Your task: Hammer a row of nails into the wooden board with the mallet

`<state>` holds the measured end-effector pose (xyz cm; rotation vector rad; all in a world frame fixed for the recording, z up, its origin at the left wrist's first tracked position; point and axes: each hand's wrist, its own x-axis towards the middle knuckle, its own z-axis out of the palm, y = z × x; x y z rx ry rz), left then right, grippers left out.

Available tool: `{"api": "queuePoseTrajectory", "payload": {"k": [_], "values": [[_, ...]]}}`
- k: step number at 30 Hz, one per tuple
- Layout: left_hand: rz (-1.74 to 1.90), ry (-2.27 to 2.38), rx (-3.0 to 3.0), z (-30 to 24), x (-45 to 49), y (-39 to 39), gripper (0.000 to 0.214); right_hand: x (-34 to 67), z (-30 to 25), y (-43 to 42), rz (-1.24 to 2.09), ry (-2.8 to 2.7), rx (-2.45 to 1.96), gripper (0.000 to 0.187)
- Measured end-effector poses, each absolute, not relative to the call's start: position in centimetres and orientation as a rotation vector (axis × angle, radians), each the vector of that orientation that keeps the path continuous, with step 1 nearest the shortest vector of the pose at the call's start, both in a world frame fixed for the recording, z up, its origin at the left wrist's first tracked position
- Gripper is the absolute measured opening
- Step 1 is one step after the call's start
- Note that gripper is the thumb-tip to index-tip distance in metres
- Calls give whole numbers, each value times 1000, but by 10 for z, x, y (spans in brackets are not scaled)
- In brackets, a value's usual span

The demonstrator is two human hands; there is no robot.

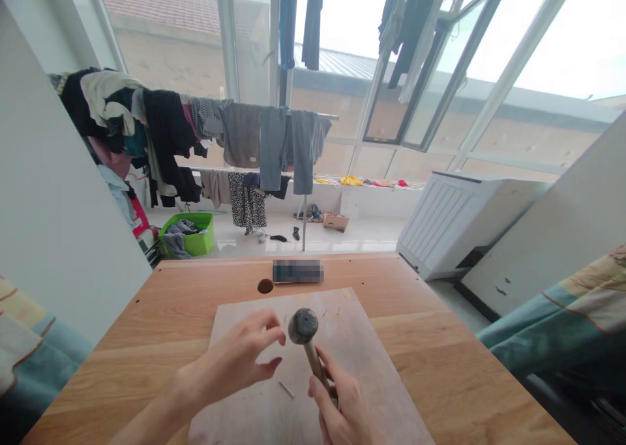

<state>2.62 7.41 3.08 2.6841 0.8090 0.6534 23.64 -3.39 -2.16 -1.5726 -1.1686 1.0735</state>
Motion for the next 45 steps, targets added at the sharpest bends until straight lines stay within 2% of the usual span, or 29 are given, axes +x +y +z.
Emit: {"api": "queuePoseTrajectory", "payload": {"k": [5,11,13,16,18,20,23,37,45], "values": [[436,478,3241,17,57,36,9,251,-34,-43,1062,-1112,-1631,70],[522,361,3320,0,70,21,6,256,-41,-41,1097,-1120,-1628,73],[496,363,3264,6,63,31,6,256,-41,-41,1127,-1109,-1614,76],[517,546,3028,14,40,62,16,255,-39,-41,1114,-1059,-1619,74],[757,780,2764,12,21,85,22,254,-40,-40,1109,-1053,-1614,70],[967,924,2447,3,3,103,20,253,-41,-40,1100,-1056,-1604,69],[1088,1030,2181,-14,-14,114,14,253,-44,-40,1081,-1054,-1578,68],[1044,1091,1994,-32,-17,110,13,204,-3,-11,1200,-1288,-1422,51],[1102,1084,1935,-35,-17,111,28,175,14,7,1244,-1375,-1386,49]]}}
